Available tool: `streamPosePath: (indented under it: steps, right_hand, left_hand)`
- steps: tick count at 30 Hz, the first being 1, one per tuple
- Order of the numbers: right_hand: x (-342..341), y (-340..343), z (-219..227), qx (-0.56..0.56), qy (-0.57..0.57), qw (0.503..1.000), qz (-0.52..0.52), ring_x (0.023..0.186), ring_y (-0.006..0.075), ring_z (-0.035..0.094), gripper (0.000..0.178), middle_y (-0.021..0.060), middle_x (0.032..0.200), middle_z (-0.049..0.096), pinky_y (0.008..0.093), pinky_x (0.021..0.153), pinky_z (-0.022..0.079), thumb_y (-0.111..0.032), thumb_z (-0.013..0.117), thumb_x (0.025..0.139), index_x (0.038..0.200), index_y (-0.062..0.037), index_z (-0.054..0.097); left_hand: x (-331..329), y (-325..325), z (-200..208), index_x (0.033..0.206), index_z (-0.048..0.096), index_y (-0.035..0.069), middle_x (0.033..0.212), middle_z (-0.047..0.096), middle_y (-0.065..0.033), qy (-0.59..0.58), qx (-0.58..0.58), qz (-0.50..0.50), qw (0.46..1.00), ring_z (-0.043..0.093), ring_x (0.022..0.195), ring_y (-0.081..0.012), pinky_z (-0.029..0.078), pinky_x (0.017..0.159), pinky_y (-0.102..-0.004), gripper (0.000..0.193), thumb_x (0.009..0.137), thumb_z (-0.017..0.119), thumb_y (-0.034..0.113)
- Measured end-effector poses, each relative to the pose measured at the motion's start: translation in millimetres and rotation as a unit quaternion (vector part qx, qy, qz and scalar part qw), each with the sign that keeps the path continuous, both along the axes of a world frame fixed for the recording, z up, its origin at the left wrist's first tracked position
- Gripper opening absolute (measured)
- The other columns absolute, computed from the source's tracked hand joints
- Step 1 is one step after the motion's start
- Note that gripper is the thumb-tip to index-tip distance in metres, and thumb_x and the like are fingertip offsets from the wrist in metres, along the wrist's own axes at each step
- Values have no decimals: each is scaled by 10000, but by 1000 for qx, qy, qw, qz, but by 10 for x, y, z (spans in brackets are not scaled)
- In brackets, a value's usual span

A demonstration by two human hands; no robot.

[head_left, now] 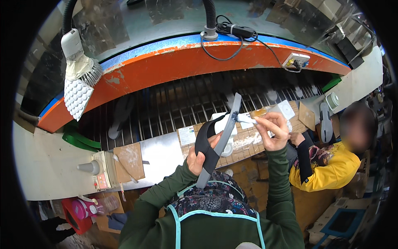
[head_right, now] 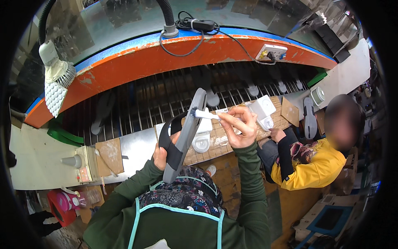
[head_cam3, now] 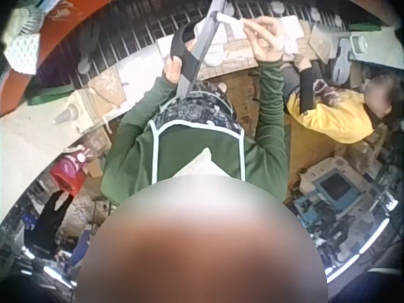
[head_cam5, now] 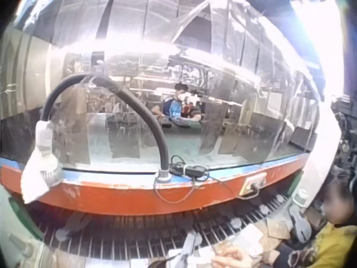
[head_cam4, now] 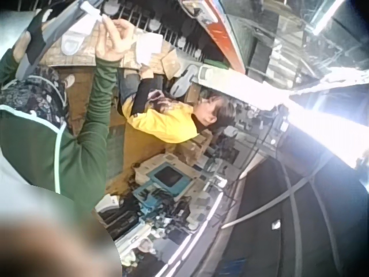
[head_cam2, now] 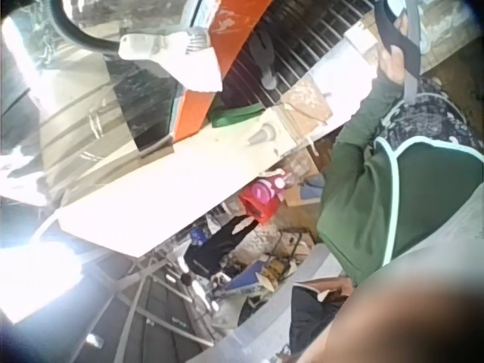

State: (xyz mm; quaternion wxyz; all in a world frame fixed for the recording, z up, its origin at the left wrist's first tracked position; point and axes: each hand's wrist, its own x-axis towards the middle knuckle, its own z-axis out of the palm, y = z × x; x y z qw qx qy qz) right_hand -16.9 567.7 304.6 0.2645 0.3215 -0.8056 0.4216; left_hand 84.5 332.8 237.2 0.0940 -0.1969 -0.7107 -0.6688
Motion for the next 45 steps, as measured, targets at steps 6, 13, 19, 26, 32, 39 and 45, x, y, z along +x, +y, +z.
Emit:
streamPosePath:
  steps: [6,13,19,26,32,39,45]
  right_hand:
    - [-51,-28,5,19,22,1000,-5,679,123,541,303,18,872,591,286,735,322,-41,756,665,954,-130,734]
    - [-41,-63,-5,45,47,998,-15,678,128,534,308,13,876,592,293,731,309,-62,763,660,953,-153,738]
    - [-40,-71,-8,62,62,996,-17,679,134,519,313,8,879,592,298,730,304,-68,765,661,958,-163,738]
    - [-5,-83,-9,78,70,994,-21,702,137,520,317,4,878,594,302,744,298,-74,767,664,964,-172,740]
    - [13,-93,-24,89,73,993,-20,707,134,506,335,1,877,601,305,744,288,-78,766,664,981,-183,740]
    - [41,-102,-54,105,76,992,-15,701,135,500,340,3,870,601,308,730,280,-83,763,665,988,-187,736]
    - [93,-129,-61,115,80,990,-12,706,131,499,354,-1,858,601,313,725,275,-85,761,661,995,-198,732]
  left_hand:
    - [-110,10,-37,1360,381,-74,1332,467,-235,-27,33,-11,999,498,1178,-282,363,1003,-352,869,920,158,642]
    - [-163,114,-136,1373,387,-46,1006,642,-163,-20,101,17,994,603,809,-195,467,758,-297,747,956,139,522]
    - [-214,149,-158,1412,256,-58,1156,531,-166,-49,159,-29,986,539,966,-185,433,840,-282,791,931,165,563]
    - [-253,177,-96,1424,245,-46,1202,519,-154,-84,192,-46,977,533,1002,-177,419,870,-268,806,925,156,581]
    - [-277,142,-83,1446,120,-71,1415,356,-180,-131,205,-81,967,436,1227,-182,368,993,-276,1019,850,261,744]
    - [-334,201,-143,1441,153,-58,1376,367,-171,-100,226,-58,967,409,1222,-191,336,1001,-295,948,875,216,699]
    - [-337,232,-164,1435,188,-45,1304,398,-150,-91,236,-40,967,414,1163,-192,319,978,-299,905,887,172,675]
